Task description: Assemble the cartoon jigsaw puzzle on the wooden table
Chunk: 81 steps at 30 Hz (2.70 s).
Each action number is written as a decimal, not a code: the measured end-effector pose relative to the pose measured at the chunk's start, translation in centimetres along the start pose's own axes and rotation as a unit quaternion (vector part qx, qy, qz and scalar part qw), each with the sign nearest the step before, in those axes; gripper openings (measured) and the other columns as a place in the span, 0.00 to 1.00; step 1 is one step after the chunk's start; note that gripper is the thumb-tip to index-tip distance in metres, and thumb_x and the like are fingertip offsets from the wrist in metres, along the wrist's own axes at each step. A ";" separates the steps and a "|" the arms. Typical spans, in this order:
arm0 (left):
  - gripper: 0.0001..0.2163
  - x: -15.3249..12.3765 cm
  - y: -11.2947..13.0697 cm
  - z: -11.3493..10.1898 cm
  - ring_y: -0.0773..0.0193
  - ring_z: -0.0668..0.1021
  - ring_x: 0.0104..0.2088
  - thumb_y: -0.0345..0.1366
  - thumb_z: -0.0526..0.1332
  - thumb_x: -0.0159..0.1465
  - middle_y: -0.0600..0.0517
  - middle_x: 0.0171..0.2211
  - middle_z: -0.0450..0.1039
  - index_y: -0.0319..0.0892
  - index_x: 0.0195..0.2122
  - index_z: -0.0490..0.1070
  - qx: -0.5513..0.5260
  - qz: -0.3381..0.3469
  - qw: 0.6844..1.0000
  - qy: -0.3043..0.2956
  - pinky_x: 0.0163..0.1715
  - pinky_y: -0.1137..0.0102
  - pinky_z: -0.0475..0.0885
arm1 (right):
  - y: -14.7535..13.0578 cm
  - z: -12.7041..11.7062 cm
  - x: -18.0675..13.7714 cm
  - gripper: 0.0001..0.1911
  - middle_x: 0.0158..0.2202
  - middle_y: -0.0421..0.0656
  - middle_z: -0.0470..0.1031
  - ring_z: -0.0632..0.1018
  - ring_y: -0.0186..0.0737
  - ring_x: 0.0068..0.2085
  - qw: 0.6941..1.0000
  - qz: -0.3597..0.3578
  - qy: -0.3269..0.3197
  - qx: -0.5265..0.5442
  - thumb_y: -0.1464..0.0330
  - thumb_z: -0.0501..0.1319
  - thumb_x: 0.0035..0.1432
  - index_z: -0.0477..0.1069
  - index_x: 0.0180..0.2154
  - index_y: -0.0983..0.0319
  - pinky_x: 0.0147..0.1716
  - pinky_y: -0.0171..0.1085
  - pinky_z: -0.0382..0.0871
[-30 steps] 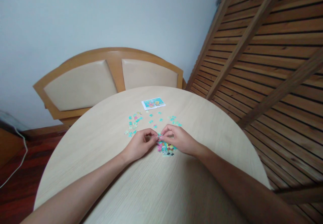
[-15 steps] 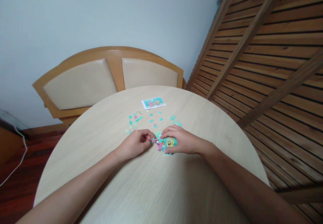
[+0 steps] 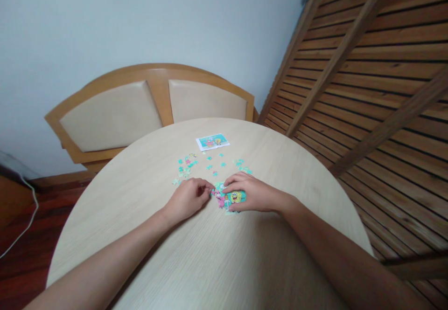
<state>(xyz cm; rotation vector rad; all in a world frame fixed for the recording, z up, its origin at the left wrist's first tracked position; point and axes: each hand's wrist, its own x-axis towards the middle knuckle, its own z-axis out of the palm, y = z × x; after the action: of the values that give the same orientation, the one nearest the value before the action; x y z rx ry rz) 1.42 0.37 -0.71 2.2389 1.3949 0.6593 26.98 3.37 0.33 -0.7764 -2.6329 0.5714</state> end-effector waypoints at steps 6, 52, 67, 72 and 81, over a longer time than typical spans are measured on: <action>0.12 0.3 0.2 0.2 0.59 0.80 0.33 0.32 0.58 0.64 0.50 0.35 0.83 0.45 0.41 0.82 0.043 0.018 0.998 0.030 0.37 0.66 0.73 | 0.1 0.1 0.0 0.23 0.52 0.47 0.77 0.74 0.49 0.54 1.000 0.000 0.000 0.006 0.56 0.72 0.54 0.80 0.51 0.55 0.59 0.47 0.63; 0.05 -0.2 0.4 -1.7 0.59 0.77 0.38 0.34 0.63 0.65 0.52 0.35 0.78 0.45 0.41 0.77 0.050 0.146 0.985 -0.071 0.42 0.65 0.70 | 0.3 -0.1 -0.2 0.23 0.53 0.47 0.76 0.75 0.49 0.54 1.000 0.001 0.004 -0.005 0.57 0.72 0.55 0.79 0.51 0.56 0.59 0.47 0.64; 0.05 -0.5 1.4 -1.4 0.58 0.78 0.42 0.37 0.64 0.66 0.52 0.39 0.79 0.45 0.41 0.77 0.101 0.167 0.977 -0.083 0.44 0.63 0.69 | 0.5 0.0 -0.1 0.24 0.53 0.48 0.76 0.74 0.50 0.54 1.000 0.002 -0.001 -0.011 0.56 0.72 0.54 0.79 0.51 0.57 0.59 0.47 0.64; 0.05 -0.5 1.6 -1.6 0.58 0.79 0.40 0.37 0.64 0.66 0.51 0.37 0.79 0.45 0.41 0.77 0.106 0.151 0.980 -0.077 0.43 0.64 0.69 | 0.4 0.0 -0.1 0.24 0.52 0.48 0.76 0.75 0.50 0.54 1.000 0.000 0.001 -0.010 0.56 0.72 0.54 0.79 0.51 0.57 0.59 0.47 0.65; 0.05 0.1 0.0 -2.0 0.59 0.77 0.37 0.36 0.62 0.66 0.51 0.34 0.77 0.45 0.41 0.77 0.105 0.114 0.987 -0.046 0.41 0.65 0.69 | 0.2 0.0 -0.2 0.23 0.52 0.48 0.76 0.75 0.50 0.54 1.000 0.001 0.002 -0.008 0.56 0.72 0.54 0.80 0.50 0.58 0.59 0.47 0.65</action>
<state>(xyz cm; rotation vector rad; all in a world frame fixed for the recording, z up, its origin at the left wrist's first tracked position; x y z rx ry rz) 0.32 0.63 0.91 2.5871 1.2237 0.4907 27.22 3.46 0.23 -0.7844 -2.6356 0.5491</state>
